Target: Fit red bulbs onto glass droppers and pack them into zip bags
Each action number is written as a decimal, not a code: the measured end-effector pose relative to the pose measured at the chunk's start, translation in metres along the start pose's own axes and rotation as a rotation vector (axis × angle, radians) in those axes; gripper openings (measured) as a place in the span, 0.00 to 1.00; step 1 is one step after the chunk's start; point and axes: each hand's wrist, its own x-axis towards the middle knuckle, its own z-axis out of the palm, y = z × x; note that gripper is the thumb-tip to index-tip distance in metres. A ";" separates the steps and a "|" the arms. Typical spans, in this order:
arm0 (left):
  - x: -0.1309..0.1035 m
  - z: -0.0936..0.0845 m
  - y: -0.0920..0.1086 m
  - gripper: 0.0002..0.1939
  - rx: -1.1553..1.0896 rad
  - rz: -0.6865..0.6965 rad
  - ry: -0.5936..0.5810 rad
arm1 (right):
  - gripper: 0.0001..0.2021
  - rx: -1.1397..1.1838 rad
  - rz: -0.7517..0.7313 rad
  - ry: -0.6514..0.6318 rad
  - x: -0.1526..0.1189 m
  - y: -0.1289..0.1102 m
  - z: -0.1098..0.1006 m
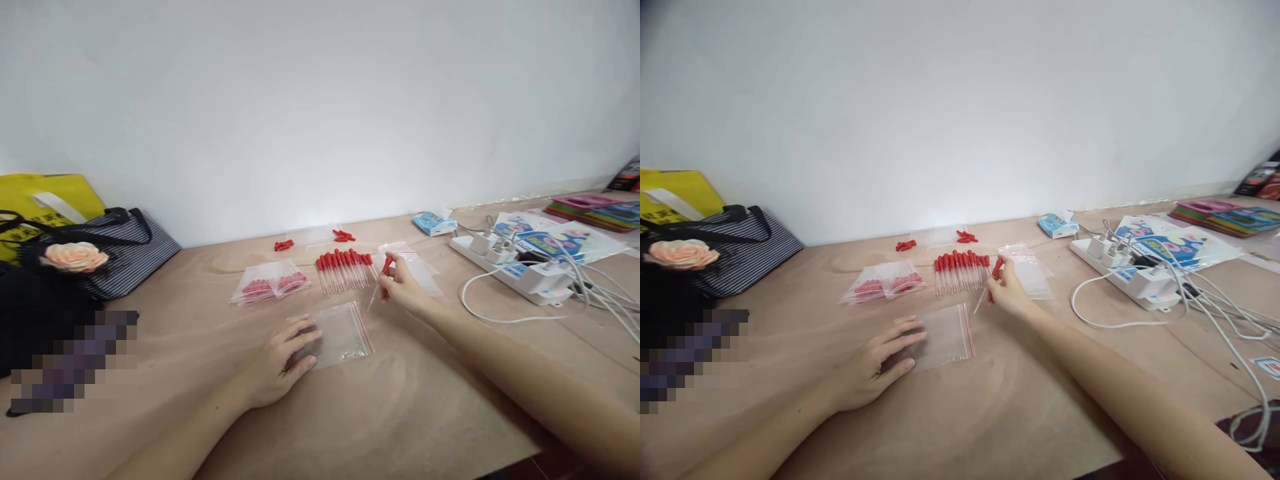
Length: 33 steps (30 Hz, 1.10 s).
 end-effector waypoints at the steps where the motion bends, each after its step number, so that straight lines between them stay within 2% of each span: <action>1: 0.001 0.000 0.001 0.20 0.004 0.003 -0.006 | 0.32 0.058 -0.014 0.023 -0.005 0.006 0.002; 5: 0.002 -0.001 0.005 0.20 0.023 -0.009 -0.018 | 0.31 0.200 -0.028 0.056 -0.012 0.020 0.013; 12: 0.004 -0.004 0.009 0.21 0.043 -0.029 -0.037 | 0.24 0.328 0.071 0.045 -0.020 0.015 0.021; 17: 0.004 -0.003 0.008 0.24 0.043 -0.028 -0.032 | 0.15 0.405 0.122 -0.073 -0.026 0.015 0.022; 20: 0.003 -0.002 0.006 0.24 0.042 -0.030 -0.026 | 0.15 0.299 0.076 -0.158 -0.027 0.017 0.017; 26: 0.003 -0.002 0.006 0.25 0.031 -0.043 -0.025 | 0.11 -0.154 -0.202 -0.387 -0.025 0.024 0.003; 29: 0.004 -0.001 0.006 0.25 0.033 -0.055 -0.021 | 0.11 -0.215 -0.261 -0.453 -0.025 0.025 0.004; 33: 0.005 -0.001 0.007 0.24 0.047 -0.063 -0.035 | 0.12 -0.218 -0.248 -0.533 -0.027 0.022 0.007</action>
